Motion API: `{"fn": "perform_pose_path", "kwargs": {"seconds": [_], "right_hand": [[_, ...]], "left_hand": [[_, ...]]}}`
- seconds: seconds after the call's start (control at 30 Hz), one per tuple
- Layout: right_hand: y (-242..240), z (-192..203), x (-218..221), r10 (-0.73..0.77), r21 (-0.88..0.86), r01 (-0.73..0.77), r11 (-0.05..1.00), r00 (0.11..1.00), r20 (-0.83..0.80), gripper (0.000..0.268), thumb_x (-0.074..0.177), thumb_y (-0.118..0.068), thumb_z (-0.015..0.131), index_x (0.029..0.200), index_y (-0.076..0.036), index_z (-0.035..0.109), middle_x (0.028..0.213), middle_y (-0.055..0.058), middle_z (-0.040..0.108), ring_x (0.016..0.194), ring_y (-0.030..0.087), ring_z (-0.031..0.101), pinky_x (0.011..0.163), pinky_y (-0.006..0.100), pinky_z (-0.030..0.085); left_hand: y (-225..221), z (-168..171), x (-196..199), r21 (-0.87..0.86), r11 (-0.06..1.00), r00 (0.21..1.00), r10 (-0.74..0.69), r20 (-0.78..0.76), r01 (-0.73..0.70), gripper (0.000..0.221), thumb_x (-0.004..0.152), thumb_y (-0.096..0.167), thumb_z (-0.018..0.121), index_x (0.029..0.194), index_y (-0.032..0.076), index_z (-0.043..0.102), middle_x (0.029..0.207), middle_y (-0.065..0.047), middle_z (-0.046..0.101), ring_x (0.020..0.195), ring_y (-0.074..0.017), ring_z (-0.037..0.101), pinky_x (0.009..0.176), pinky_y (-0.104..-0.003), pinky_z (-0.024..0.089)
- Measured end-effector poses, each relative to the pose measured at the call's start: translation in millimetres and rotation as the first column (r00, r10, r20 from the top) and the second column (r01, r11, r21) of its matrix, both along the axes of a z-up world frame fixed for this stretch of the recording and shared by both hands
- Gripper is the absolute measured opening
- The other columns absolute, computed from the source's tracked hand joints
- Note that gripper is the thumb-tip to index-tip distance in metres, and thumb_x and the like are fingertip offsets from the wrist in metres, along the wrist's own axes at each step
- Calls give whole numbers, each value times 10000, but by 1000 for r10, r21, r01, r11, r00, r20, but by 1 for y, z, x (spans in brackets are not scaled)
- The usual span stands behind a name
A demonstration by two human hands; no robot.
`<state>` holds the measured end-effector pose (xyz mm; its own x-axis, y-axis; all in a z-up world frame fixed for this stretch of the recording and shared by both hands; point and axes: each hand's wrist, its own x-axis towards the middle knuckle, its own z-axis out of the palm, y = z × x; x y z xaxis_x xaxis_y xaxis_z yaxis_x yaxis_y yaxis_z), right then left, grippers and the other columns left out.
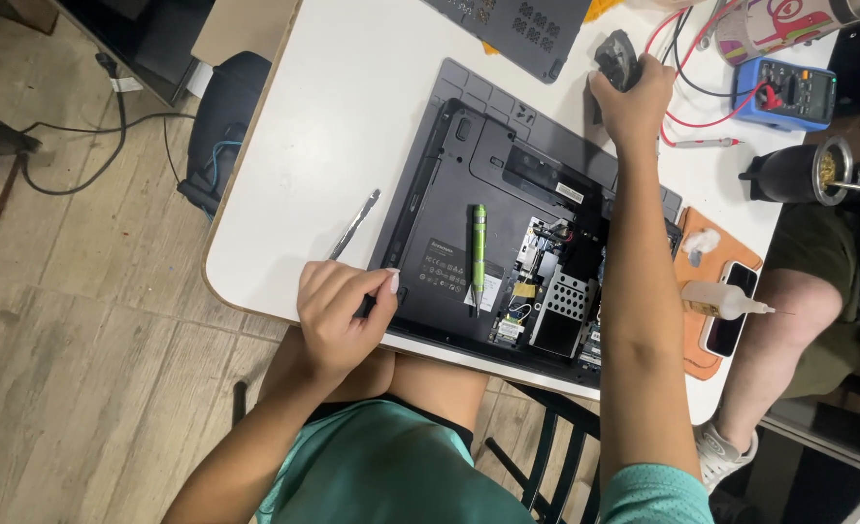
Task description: Disassembling a laptop by removing internal screws and components using a screwdriver and tweezers
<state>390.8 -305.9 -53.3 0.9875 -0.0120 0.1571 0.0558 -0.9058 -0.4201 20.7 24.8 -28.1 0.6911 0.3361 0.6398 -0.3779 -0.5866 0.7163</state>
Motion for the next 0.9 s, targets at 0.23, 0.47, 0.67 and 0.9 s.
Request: {"fn": "perform_pose_path", "kwargs": {"seconds": [0.23,0.47,0.67,0.9], "right_hand": [[1,-4,11,-104,-18,104,994,995,-1,535,845,-393,745,1226,-32,641,1131,97,520,952,245,615,824,369,543],[-10,-11,30,-155,-154,157,976,988,25,458,747,-442,847,962,-57,724,897,13,708,741,197,693,572,379,537],[-19,4,21,-154,-182,159,970,987,40,276,743,-412,808,701,-176,670,649,-75,605,590,107,525,498,333,432],[-94,78,27,-88,245,21,969,961,264,128,829,-182,909,878,-83,843,802,6,809,723,63,744,576,251,628]], "left_hand": [[0,2,-1,2,1000,1000,-5,-16,5,136,987,37,687,864,67,737,684,7,636,642,-173,568,667,-326,387],[1,1,-1,1,1000,1000,0,-1,0,128,978,31,699,861,63,741,685,0,643,645,-173,576,661,-325,388],[2,-2,-1,-3,1000,1000,9,9,-9,107,958,20,710,865,58,745,694,-7,648,642,-175,576,657,-327,394],[3,-2,-1,-1,1000,1000,-1,16,1,118,954,25,712,844,58,742,680,-8,644,636,-169,564,650,-321,385]]}}
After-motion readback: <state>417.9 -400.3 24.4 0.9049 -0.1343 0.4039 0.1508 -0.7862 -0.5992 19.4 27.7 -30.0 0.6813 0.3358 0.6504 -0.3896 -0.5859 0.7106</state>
